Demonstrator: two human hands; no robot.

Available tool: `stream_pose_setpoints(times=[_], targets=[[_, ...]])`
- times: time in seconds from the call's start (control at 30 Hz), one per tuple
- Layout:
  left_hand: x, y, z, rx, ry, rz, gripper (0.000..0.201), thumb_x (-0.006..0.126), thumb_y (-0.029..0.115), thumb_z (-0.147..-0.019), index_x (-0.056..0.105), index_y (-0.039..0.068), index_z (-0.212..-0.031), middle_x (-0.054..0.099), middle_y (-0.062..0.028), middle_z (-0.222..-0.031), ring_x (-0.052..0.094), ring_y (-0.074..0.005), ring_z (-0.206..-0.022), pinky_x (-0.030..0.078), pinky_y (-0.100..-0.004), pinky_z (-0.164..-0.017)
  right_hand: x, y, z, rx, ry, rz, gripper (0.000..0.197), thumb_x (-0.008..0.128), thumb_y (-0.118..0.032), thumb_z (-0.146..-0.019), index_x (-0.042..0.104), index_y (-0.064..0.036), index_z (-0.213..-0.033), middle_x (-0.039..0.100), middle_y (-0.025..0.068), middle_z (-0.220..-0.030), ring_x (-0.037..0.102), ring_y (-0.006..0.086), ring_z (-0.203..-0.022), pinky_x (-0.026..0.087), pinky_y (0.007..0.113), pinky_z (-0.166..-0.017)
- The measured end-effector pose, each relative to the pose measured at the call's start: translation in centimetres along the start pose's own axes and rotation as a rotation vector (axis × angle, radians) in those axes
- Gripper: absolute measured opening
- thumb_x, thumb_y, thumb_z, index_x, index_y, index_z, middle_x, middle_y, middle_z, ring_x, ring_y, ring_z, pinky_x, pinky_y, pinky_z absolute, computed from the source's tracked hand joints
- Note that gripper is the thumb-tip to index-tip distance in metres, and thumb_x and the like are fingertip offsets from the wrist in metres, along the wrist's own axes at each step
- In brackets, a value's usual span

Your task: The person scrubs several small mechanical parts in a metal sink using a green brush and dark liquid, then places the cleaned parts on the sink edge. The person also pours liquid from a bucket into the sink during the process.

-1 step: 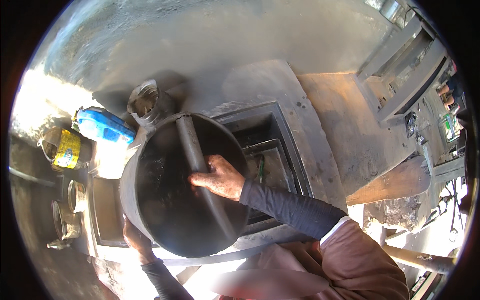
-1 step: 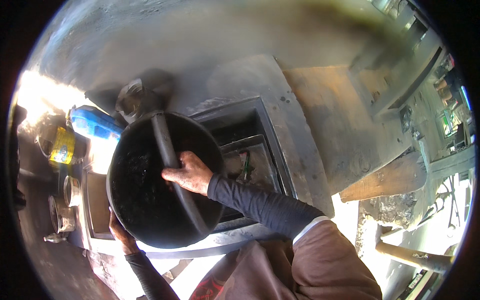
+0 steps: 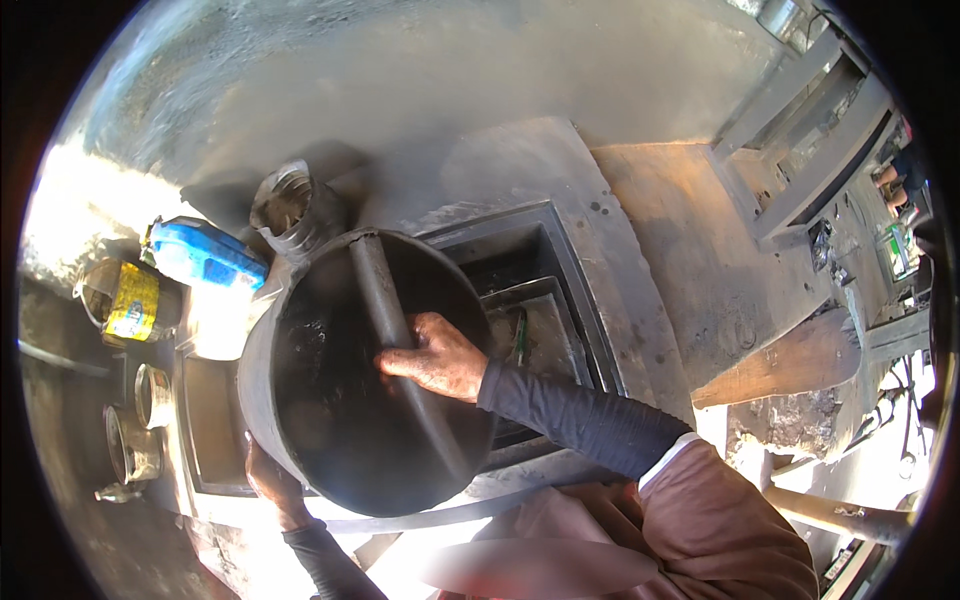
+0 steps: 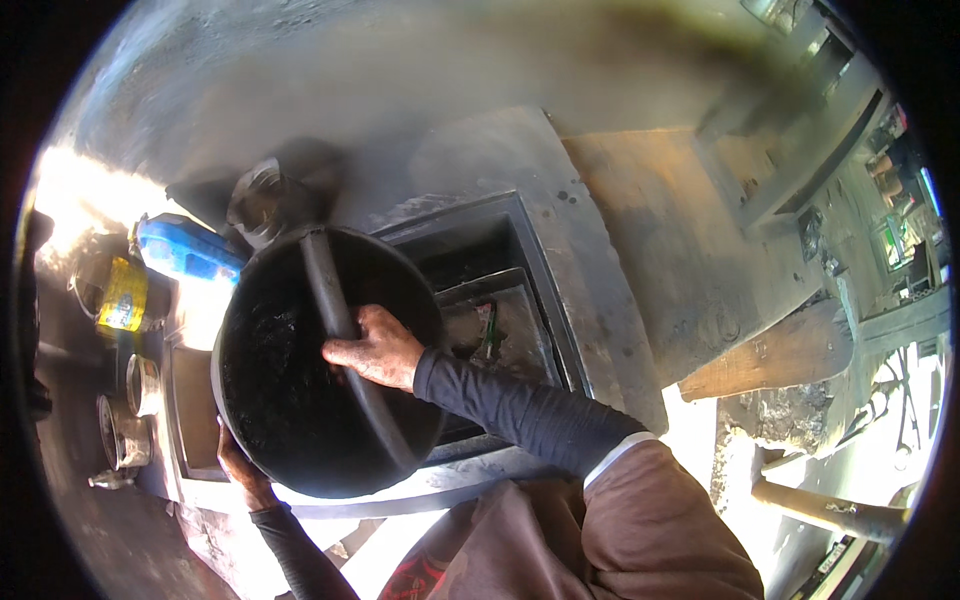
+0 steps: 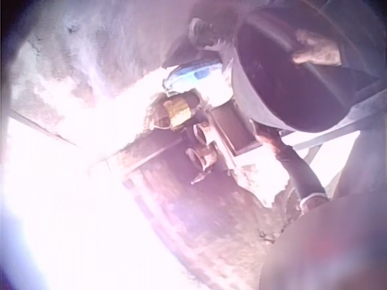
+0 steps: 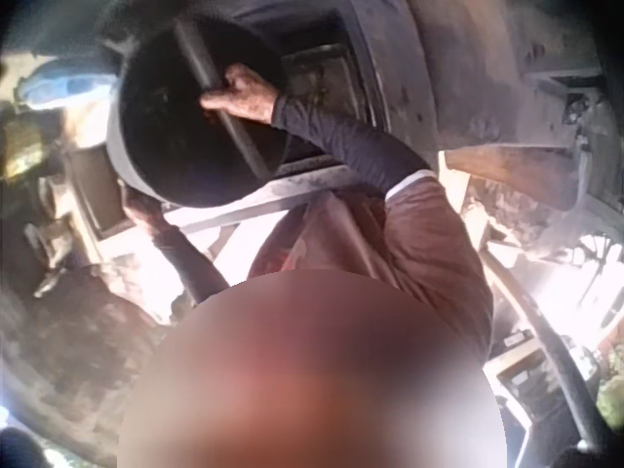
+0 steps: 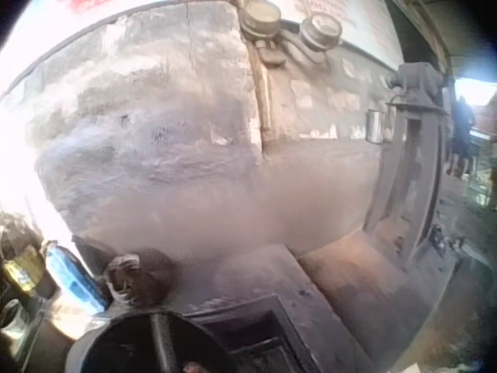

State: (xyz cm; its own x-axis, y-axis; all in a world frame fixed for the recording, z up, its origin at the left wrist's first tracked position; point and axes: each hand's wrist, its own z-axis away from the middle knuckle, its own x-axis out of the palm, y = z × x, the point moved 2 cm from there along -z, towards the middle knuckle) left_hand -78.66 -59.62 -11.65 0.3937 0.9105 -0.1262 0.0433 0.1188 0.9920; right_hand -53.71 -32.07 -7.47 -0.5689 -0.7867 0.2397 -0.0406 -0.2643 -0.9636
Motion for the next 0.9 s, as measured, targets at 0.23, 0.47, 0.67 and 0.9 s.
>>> stream_pose_setpoints(times=[0.23, 0.47, 0.67, 0.9], targets=[[-0.2, -0.9, -0.6, 0.141, -0.022, -0.143, 0.036, 0.057, 0.019, -0.093, 0.064, -0.008, -0.115, 0.072, -0.0217, -0.102, 0.070, -0.0323, -0.093, 0.053, -0.0391, -0.086, -1.2, 2.9, -0.4, -0.017, -0.039, 0.029, 0.032, 0.075, -0.023, -0.083, 0.065, 0.0043, -0.096, 0.071, 0.0117, -0.081, 0.071, 0.0202, -0.076, 0.055, 0.033, -0.075], [0.7, 0.2, -0.8, 0.046, -0.019, -0.107, 0.032, 0.051, 0.014, -0.096, 0.065, -0.008, -0.115, 0.071, -0.0210, -0.107, 0.068, -0.0290, -0.100, 0.051, -0.0377, -0.090, -2.6, 4.5, -0.3, -0.002, 0.020, 0.057, 0.037, 0.075, -0.024, -0.082, 0.063, 0.0063, -0.100, 0.071, 0.0159, -0.087, 0.070, 0.0242, -0.083, 0.054, 0.034, -0.078], [2.4, 2.5, 0.4, 0.534, -0.141, -0.829, 0.033, 0.046, 0.017, -0.101, 0.065, -0.006, -0.116, 0.071, -0.0194, -0.106, 0.067, -0.0254, -0.095, 0.051, -0.0361, -0.086, -3.0, 6.4, -1.0, -0.033, -0.004, -0.040, 0.038, 0.075, -0.024, -0.081, 0.065, 0.0061, -0.102, 0.070, 0.0173, -0.090, 0.068, 0.0252, -0.085, 0.053, 0.036, -0.081], [2.2, 2.2, -0.4, 0.355, -0.106, -0.690, 0.044, 0.041, 0.028, -0.108, 0.064, -0.007, -0.121, 0.071, -0.0156, -0.110, 0.064, -0.0211, -0.096, 0.050, -0.0351, -0.087, -4.0, 6.6, -0.2, -0.052, 0.165, 0.147, 0.046, 0.076, -0.034, -0.080, 0.068, 0.0048, -0.103, 0.068, 0.0199, -0.098, 0.067, 0.0284, -0.095, 0.052, 0.037, -0.085]])
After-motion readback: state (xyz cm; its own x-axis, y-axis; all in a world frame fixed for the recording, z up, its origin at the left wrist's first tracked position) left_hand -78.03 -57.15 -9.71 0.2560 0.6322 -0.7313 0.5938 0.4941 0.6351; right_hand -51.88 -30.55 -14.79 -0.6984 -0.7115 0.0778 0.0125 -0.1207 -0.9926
